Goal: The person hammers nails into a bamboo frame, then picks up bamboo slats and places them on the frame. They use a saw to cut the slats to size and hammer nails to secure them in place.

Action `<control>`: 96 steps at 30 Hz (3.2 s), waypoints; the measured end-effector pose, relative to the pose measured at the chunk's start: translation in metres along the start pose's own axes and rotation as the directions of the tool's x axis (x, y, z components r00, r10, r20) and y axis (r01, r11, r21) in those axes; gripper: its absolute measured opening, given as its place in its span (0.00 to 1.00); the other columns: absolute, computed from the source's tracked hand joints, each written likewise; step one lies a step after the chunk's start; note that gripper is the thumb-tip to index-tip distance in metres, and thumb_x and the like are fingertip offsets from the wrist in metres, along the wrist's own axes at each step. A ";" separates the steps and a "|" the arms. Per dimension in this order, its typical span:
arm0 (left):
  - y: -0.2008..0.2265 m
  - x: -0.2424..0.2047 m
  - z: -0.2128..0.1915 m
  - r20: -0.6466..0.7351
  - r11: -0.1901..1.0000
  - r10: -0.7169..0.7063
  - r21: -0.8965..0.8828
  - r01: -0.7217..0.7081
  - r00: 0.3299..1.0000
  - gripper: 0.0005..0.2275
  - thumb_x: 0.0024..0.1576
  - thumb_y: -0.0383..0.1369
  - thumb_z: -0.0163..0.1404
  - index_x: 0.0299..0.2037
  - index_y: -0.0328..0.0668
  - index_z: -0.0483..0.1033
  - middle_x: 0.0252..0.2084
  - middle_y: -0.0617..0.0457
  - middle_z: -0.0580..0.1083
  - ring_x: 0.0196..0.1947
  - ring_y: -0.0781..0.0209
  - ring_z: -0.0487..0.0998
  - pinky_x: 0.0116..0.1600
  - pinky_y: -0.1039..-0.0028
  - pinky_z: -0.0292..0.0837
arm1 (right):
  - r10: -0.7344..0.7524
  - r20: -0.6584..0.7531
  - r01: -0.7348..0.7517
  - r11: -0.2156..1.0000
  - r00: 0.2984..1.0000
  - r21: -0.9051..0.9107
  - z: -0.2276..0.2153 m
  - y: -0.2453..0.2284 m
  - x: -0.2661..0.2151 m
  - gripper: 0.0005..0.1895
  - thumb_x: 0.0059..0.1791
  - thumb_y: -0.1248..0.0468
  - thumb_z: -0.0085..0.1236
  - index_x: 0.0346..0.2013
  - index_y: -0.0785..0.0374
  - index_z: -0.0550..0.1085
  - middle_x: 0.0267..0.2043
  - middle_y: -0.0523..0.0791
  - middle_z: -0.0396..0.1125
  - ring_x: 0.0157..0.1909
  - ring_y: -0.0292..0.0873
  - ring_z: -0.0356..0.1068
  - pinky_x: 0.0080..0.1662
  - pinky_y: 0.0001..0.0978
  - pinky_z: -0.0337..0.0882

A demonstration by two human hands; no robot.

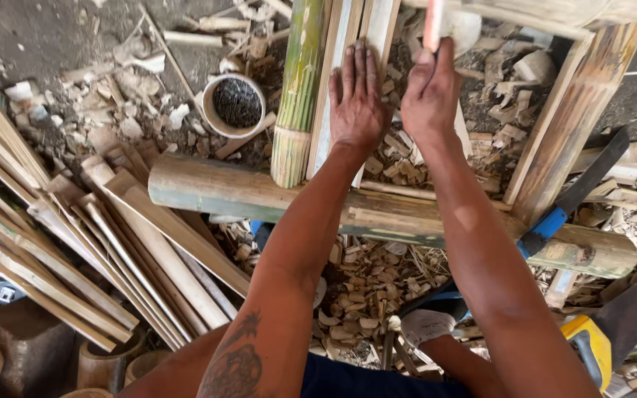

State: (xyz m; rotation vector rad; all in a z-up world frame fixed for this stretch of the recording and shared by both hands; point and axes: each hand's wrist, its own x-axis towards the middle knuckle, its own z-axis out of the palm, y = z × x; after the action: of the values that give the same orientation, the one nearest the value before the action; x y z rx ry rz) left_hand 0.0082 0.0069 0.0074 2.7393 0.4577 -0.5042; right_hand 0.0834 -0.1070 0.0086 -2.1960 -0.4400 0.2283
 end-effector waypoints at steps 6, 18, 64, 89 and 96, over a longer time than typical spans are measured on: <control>-0.008 0.001 0.012 -0.174 0.996 0.082 -0.029 -0.088 0.981 0.33 0.67 0.39 0.36 0.75 0.31 0.33 0.79 0.37 0.38 0.79 0.45 0.36 0.79 0.54 0.33 | 0.200 0.096 -0.185 0.972 0.975 -0.145 0.001 -0.008 0.001 0.16 0.64 0.57 0.31 0.54 0.65 0.64 0.27 0.42 0.63 0.17 0.34 0.58 0.16 0.32 0.63; -0.241 -0.141 -0.116 -0.284 0.961 0.267 0.011 -0.275 0.921 0.08 0.60 0.35 0.52 0.45 0.49 0.82 0.40 0.42 0.80 0.38 0.38 0.81 0.41 0.49 0.77 | -0.213 -0.164 0.190 0.971 0.963 -0.146 0.123 -0.036 -0.162 0.21 0.57 0.65 0.58 0.62 0.66 0.64 0.55 0.57 0.66 0.57 0.62 0.65 0.60 0.55 0.65; -0.359 -0.410 0.055 -0.072 0.101 -0.626 -0.995 -0.010 0.777 0.12 0.63 0.36 0.42 0.53 0.40 0.69 0.42 0.43 0.78 0.36 0.54 0.83 0.37 0.70 0.83 | -0.260 0.757 0.339 0.939 0.599 0.053 0.058 -0.249 -0.264 0.12 0.57 0.65 0.53 0.54 0.65 0.74 0.43 0.50 0.75 0.42 0.39 0.76 0.42 0.31 0.75; -0.074 -0.169 -0.153 0.055 0.596 0.684 0.534 -0.600 0.728 0.20 0.62 0.31 0.50 0.62 0.71 0.73 0.60 0.47 0.68 0.67 0.46 0.66 0.61 0.39 0.63 | -0.061 0.238 0.109 0.976 0.969 -0.191 -0.054 -0.066 -0.260 0.23 0.64 0.50 0.37 0.63 0.63 0.68 0.53 0.56 0.70 0.53 0.51 0.71 0.51 0.43 0.73; -0.002 -0.120 -0.060 0.312 0.406 0.772 0.428 -0.807 0.554 0.27 0.58 0.30 0.51 0.63 0.85 0.68 0.72 0.59 0.60 0.76 0.54 0.53 0.76 0.42 0.41 | 0.336 0.298 -0.382 0.918 0.893 0.110 -0.017 -0.027 -0.320 0.26 0.59 0.47 0.40 0.59 0.65 0.68 0.44 0.53 0.75 0.31 0.39 0.75 0.25 0.29 0.74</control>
State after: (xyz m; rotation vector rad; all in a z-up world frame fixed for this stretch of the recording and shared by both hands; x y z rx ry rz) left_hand -0.0821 0.0002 0.1068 2.9551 -1.1965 -0.4760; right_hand -0.2122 -0.2284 0.0435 -2.0721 -0.1481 0.7532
